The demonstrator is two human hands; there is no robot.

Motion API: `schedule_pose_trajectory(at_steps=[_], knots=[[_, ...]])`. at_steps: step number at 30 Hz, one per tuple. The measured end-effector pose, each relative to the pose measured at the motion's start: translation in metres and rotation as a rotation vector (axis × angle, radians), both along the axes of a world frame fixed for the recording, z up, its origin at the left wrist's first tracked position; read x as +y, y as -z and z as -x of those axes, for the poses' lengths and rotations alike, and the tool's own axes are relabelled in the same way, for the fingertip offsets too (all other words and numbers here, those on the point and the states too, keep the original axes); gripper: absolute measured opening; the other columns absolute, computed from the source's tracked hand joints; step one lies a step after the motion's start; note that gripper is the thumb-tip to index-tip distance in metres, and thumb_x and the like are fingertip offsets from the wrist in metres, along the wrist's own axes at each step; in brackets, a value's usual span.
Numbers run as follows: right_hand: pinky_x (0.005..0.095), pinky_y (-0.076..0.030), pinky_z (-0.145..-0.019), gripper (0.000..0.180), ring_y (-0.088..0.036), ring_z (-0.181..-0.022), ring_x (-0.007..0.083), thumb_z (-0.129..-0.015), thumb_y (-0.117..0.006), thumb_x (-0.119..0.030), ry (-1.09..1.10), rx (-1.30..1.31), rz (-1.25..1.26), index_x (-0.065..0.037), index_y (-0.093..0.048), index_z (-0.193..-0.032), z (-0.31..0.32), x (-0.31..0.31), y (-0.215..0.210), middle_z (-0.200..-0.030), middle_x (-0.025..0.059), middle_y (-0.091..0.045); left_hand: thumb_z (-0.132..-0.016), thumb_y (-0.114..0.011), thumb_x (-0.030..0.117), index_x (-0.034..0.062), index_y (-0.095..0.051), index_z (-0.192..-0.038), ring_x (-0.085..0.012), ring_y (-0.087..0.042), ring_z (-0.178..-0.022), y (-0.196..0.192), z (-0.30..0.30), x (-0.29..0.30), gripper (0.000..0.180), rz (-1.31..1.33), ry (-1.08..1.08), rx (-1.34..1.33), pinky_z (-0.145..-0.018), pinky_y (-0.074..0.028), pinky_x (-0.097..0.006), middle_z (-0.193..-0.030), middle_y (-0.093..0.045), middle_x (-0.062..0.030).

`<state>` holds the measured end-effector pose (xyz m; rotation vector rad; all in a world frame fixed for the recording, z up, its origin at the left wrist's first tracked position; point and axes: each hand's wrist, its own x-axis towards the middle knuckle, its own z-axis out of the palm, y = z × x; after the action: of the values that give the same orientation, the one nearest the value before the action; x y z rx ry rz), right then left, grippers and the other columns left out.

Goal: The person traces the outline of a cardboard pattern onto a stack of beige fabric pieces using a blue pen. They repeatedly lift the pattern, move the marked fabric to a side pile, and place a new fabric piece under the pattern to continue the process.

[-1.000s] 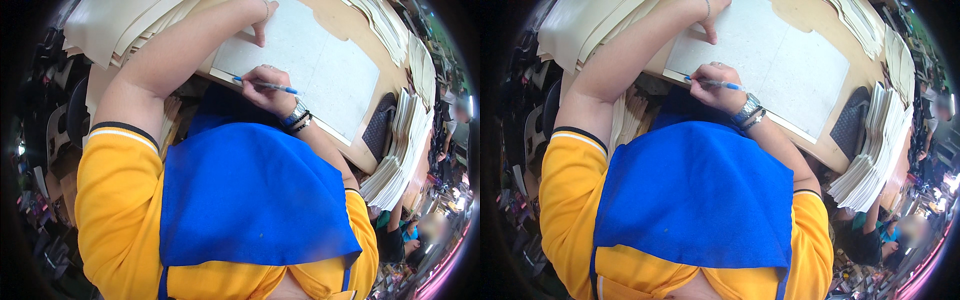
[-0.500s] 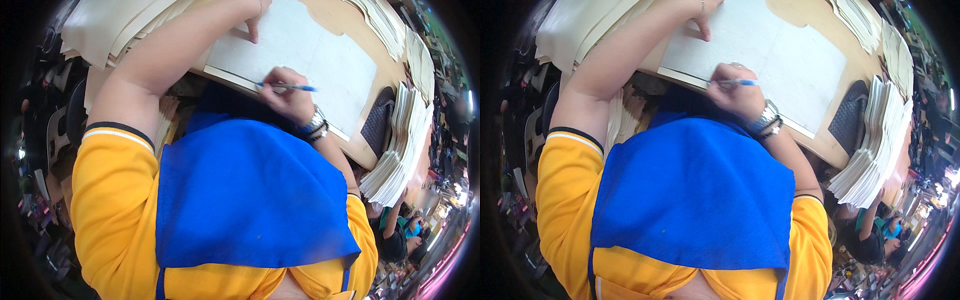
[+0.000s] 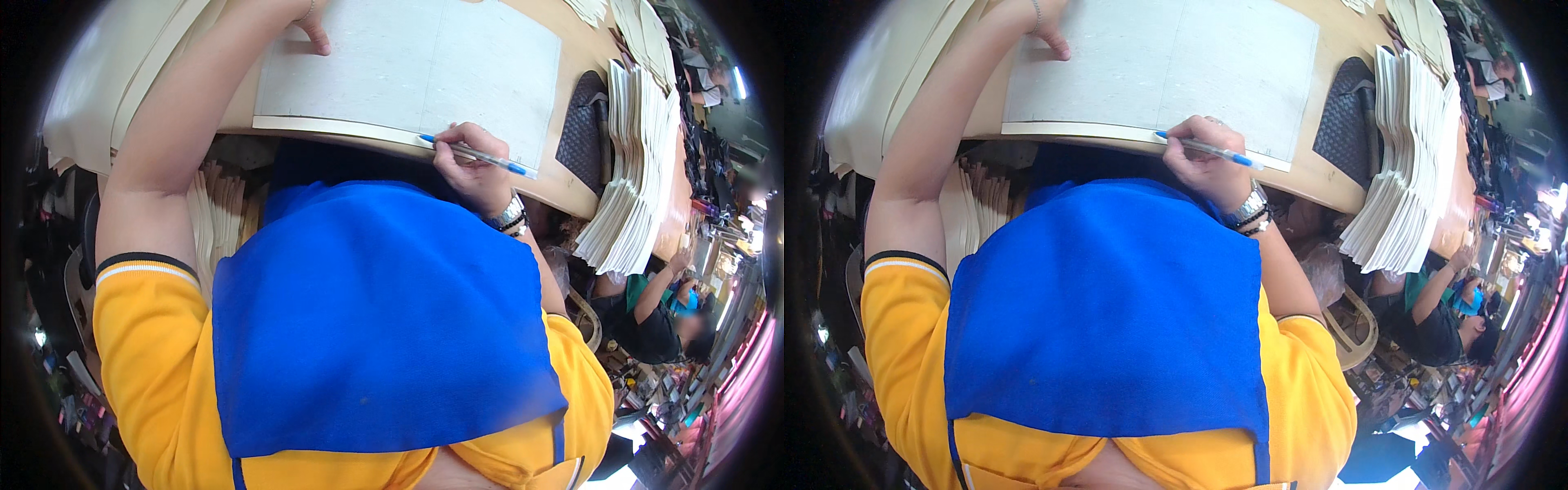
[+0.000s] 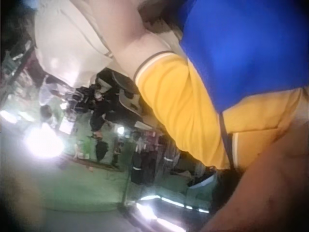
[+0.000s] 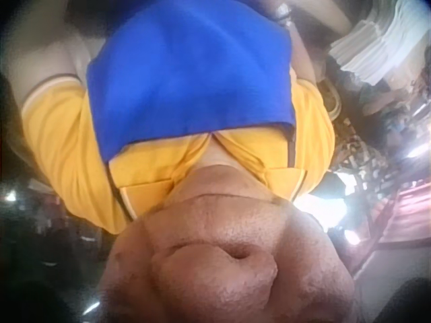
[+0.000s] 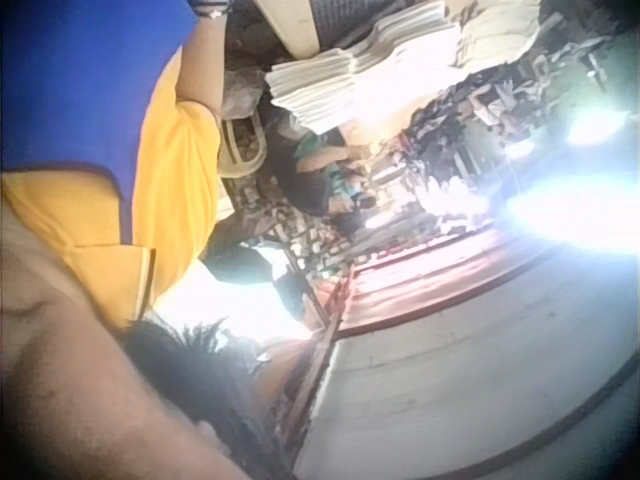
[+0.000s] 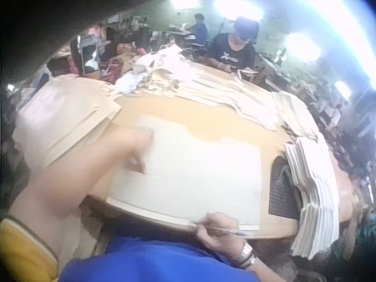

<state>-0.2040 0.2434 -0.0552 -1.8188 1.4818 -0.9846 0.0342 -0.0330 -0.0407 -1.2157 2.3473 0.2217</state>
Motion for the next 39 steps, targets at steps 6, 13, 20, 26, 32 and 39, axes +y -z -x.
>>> schedule_pose_trajectory(at_steps=[6,13,20,26,32,39], knots=[[0.0273,-0.049,-0.059,0.003,-0.063,-0.064,0.0148,-0.077,-0.066,0.0,-0.004,0.102,0.116,-0.001,-0.065,-0.08,-0.003,-0.002,-0.001,-0.073,0.0103,-0.067,-0.04,-0.091,0.058,-0.0042,-0.038,-0.136,-0.0362,-0.051,-0.121,-0.014,0.005,0.009,0.126,-0.032,-0.049,-0.025,-0.102,-0.043,-0.04,-0.134,-0.048,-0.0255],[0.0295,-0.049,-0.056,0.003,-0.062,-0.06,0.0179,-0.074,-0.067,-0.004,0.003,0.045,0.156,-0.004,-0.065,-0.076,-0.003,-0.001,0.004,-0.067,0.0102,-0.065,-0.043,-0.089,0.058,-0.0049,-0.037,-0.137,-0.0362,-0.051,-0.122,-0.017,0.002,0.012,0.125,-0.023,-0.074,-0.003,-0.103,-0.043,-0.039,-0.135,-0.047,-0.0255],[0.0295,-0.049,-0.054,0.003,-0.062,-0.059,0.0189,-0.074,-0.068,-0.006,0.014,0.035,0.153,-0.004,-0.065,-0.075,0.0,-0.002,0.007,-0.066,0.0101,-0.065,-0.044,-0.089,0.059,-0.0063,-0.036,-0.138,-0.0362,-0.049,-0.124,-0.019,0.001,0.014,0.126,-0.016,-0.046,-0.023,-0.104,-0.042,-0.038,-0.136,-0.046,-0.0263],[0.0307,-0.05,-0.055,0.003,-0.063,-0.059,0.0197,-0.075,-0.068,-0.006,0.021,-0.016,0.082,-0.005,-0.066,-0.077,-0.006,-0.002,0.002,-0.067,0.0103,-0.065,-0.044,-0.089,0.059,-0.0057,-0.036,-0.139,-0.0364,-0.048,-0.124,-0.029,0.003,0.024,0.126,0.005,-0.057,0.002,-0.105,-0.041,-0.038,-0.137,-0.045,-0.0261],[0.0301,-0.049,-0.056,0.003,-0.063,-0.06,0.0191,-0.074,-0.067,-0.005,0.063,0.123,0.146,-0.004,-0.064,-0.075,-0.001,0.001,-0.005,-0.067,0.0106,-0.065,-0.043,-0.091,0.055,-0.0042,-0.04,-0.136,-0.0362,-0.05,-0.122,-0.019,0.005,0.015,0.121,-0.015,-0.067,-0.005,-0.103,-0.043,-0.039,-0.134,-0.048,-0.0249],[0.0245,-0.048,-0.063,0.003,-0.06,-0.067,0.0096,-0.079,-0.061,-0.002,0.377,-0.098,-0.008,0.0,-0.064,-0.079,0.076,0.038,-0.002,-0.071,0.0045,-0.064,-0.047,-0.091,0.055,-0.0037,-0.042,-0.132,-0.0359,-0.054,-0.117,-0.018,0.005,0.013,0.114,0.001,-0.015,-0.042,-0.101,-0.045,-0.04,-0.131,-0.05,-0.0249]])
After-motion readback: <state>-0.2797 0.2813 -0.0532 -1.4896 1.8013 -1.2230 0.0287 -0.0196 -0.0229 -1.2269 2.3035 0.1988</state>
